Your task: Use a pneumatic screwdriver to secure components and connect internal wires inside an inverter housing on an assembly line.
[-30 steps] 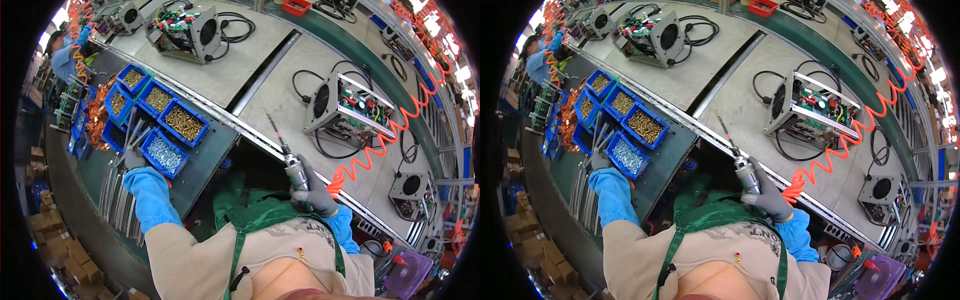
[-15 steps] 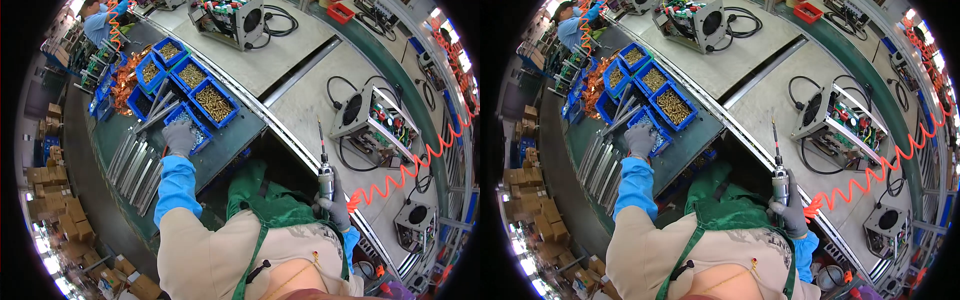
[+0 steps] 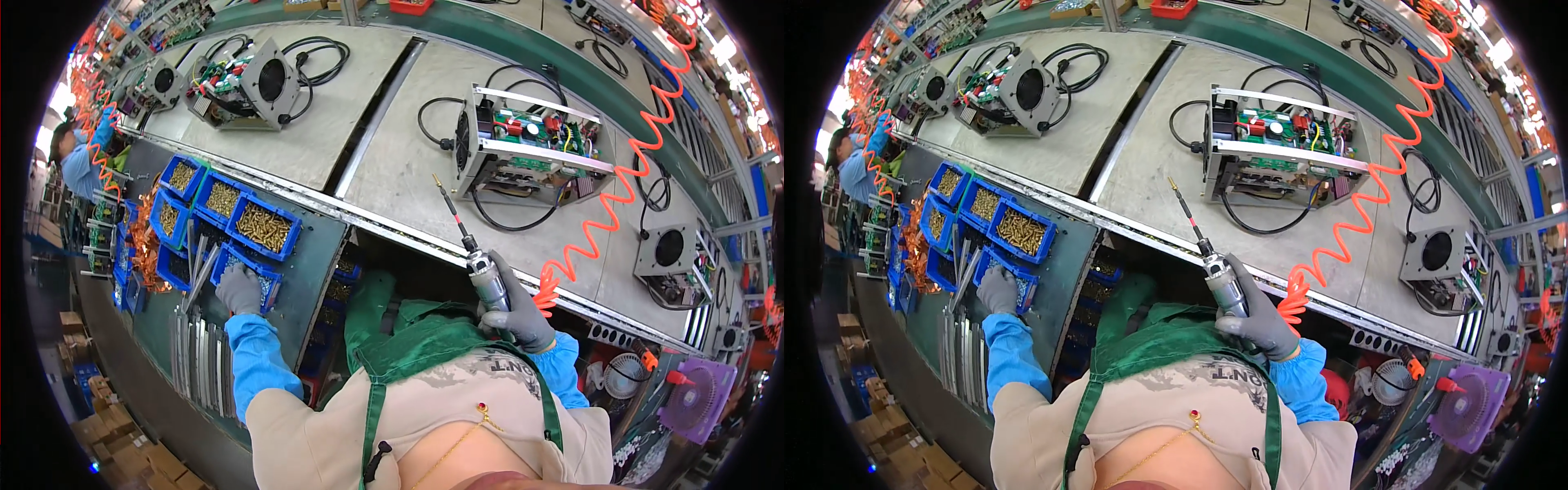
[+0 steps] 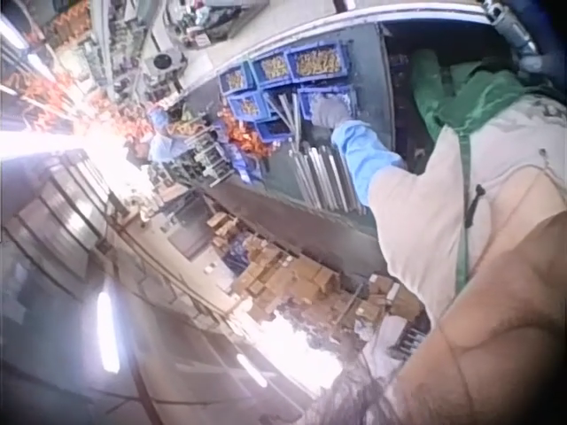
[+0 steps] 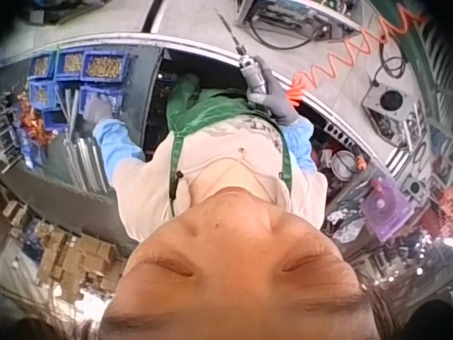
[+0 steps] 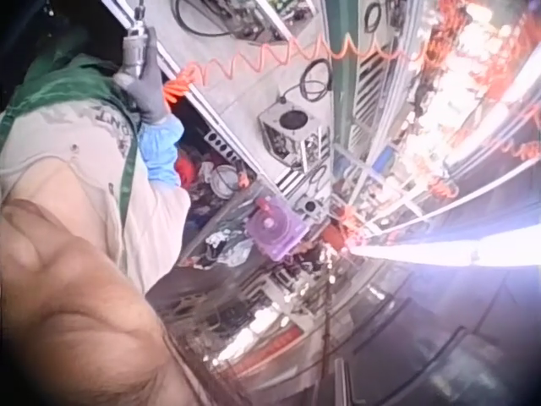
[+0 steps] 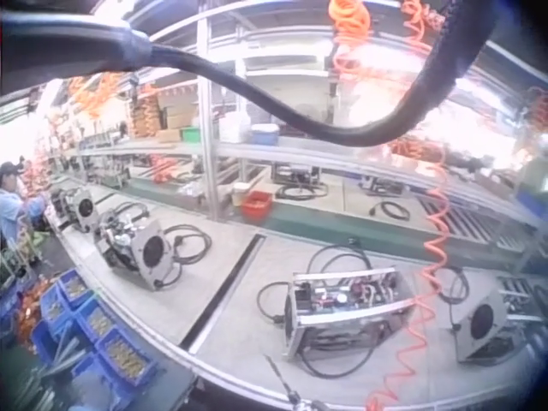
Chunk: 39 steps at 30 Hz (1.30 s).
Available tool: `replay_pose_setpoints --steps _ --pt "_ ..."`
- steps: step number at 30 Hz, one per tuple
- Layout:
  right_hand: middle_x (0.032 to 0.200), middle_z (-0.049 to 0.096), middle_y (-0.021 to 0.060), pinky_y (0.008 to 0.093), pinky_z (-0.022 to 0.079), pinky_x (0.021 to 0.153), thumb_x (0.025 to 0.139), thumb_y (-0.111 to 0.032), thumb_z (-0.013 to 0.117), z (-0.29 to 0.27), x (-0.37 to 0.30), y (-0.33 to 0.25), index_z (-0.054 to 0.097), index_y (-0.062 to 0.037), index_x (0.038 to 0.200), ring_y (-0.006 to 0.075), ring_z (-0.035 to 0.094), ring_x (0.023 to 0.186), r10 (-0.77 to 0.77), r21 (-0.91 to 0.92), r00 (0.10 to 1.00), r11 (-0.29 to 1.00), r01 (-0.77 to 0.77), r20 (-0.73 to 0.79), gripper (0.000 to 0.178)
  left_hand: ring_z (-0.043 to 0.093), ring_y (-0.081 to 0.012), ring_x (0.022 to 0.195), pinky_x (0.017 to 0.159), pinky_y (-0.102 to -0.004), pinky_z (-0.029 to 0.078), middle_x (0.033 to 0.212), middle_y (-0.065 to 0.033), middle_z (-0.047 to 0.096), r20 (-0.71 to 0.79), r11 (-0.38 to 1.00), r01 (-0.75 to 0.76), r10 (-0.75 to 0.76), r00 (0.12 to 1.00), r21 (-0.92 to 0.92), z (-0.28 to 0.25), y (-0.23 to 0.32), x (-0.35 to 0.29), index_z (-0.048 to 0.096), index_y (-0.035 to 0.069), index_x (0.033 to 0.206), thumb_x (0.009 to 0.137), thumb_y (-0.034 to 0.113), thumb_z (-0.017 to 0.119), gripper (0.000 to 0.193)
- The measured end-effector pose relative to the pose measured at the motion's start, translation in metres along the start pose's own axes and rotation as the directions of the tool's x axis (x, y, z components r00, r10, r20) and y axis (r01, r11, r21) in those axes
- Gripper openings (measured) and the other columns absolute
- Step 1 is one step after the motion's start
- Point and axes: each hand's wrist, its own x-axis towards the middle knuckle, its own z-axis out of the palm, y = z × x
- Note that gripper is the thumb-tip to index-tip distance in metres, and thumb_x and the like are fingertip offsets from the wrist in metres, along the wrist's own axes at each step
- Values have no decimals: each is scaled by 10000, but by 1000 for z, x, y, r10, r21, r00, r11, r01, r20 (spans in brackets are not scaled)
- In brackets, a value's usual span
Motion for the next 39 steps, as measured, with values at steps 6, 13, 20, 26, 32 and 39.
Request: replay_pose_setpoints --steps 6,13,20,26,32,39 --pt "942 526 108 305 500 597 585 -28 677 -13 -15 4 101 -164 1489 172 564 713 -63 -50 998 997 63 -8 1081 595 -287 945 802 -430 448 996 -93 611 160 995 30 -44 986 94 -11 11 10 647 121 980 831 263 565 221" --pt "774 540 127 312 510 549 584 -55 613 -18 -34 -8 111 -196 1487 196 574 562 -68 98 975 991 90 -210 1043 608 -277 870 746 -393 483 1055 -119 616 -200 826 168 -319 926 -539 37 -34 16 595 81 1050 885 247 546 239" --pt "823 544 114 287 481 536 613 -122 670 -29 -27 -8 97 -147 1485 161 555 578 -168 93 961 977 192 -218 1044 552 -139 867 733 -263 485 997 -75 573 100 -429 108 42 994 -897 -45 80 35 537 12 1109 914 95 534 212" --pt "760 552 104 289 473 532 626 -98 663 -26 -21 -5 105 -151 1484 155 554 568 -174 102 954 974 203 -244 1025 540 -136 822 761 -260 484 971 -86 565 212 -604 364 309 927 -710 -112 176 35 533 -8 1062 900 65 535 178" --pt "783 555 111 296 521 529 619 -115 673 -9 -21 -13 142 -179 1479 170 574 536 -134 149 946 972 184 -294 1012 530 -115 760 717 -243 459 871 -68 578 96 -551 365 455 885 -751 -145 238 35 577 -22 951 830 16 566 128" --pt "1095 486 149 287 514 515 650 -94 657 21 -9 -22 160 -164 1475 173 590 560 -141 217 935 952 218 -325 966 614 -145 854 761 -266 481 946 -73 654 -342 -226 -260 699 628 -939 -211 317 43 578 7 1101 830 70 582 278"
